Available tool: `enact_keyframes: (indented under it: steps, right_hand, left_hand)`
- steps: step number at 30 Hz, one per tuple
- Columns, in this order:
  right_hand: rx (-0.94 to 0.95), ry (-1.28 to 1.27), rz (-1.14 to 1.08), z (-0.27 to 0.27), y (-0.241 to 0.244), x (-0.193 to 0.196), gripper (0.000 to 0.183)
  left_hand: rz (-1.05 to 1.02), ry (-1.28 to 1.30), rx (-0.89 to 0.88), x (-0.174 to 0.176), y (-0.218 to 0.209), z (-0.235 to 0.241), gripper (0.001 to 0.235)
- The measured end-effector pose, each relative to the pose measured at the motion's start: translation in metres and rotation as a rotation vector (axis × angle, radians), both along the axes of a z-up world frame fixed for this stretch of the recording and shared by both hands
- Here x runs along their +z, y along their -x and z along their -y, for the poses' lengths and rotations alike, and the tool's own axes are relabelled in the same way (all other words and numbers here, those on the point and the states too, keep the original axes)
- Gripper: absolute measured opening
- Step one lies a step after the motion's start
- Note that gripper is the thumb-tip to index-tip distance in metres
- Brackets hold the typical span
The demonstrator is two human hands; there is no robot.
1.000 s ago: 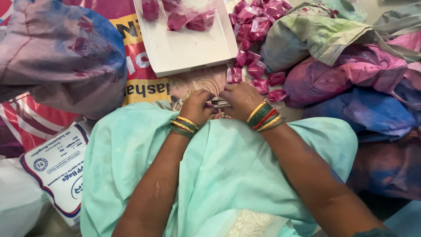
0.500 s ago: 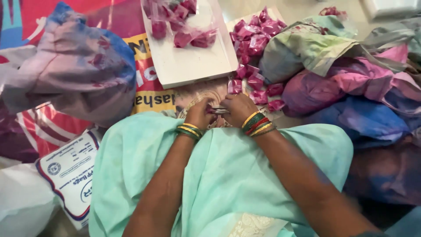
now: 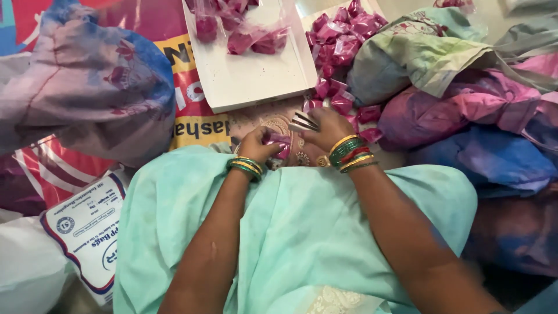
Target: The person packs small items into individual plastic packets by hand and then places the filled packets into a tray.
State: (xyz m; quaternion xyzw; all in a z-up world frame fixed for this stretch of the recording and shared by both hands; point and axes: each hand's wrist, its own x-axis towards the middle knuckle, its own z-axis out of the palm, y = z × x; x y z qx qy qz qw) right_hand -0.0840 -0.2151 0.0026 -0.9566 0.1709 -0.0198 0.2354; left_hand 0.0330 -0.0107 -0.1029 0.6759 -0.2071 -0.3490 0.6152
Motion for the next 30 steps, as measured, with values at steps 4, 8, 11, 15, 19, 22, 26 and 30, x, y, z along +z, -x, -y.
enact_keyframes:
  steps: [4, 8, 11, 15, 19, 22, 26, 30]
  right_hand:
    - [-0.06, -0.007, -0.014, -0.004, -0.002, 0.008, 0.057]
    - [-0.085, 0.112, -0.333, -0.01, -0.004, 0.022, 0.055]
    - [-0.042, 0.149, -0.46, -0.011, -0.005, 0.021, 0.057]
    - [0.008, 0.159, -0.516, -0.01, -0.005, 0.011, 0.059]
    - [0.012, 0.169, -0.526, -0.012, -0.006, 0.013, 0.058]
    - [0.0, 0.166, -0.556, -0.012, -0.005, 0.01, 0.054]
    - [0.06, 0.188, -0.576, -0.011, -0.005, -0.003, 0.048]
    - [0.146, 0.207, -0.554, -0.014, 0.0, -0.023, 0.04]
  left_hand:
    - [0.066, -0.053, 0.014, -0.007, -0.002, -0.001, 0.027]
    - [-0.013, 0.03, 0.016, -0.015, -0.004, 0.0, 0.016]
    - [0.004, 0.03, 0.025, -0.016, -0.005, 0.002, 0.015]
    - [-0.148, 0.104, 0.075, -0.031, -0.009, 0.004, 0.017]
    - [-0.124, 0.08, 0.094, -0.059, -0.015, 0.007, 0.021]
    - [-0.109, 0.076, 0.118, -0.053, -0.014, 0.008, 0.022]
    - [-0.134, 0.147, 0.144, -0.043, -0.012, 0.007, 0.021]
    - [-0.097, 0.097, 0.152, -0.03, -0.01, 0.006, 0.022]
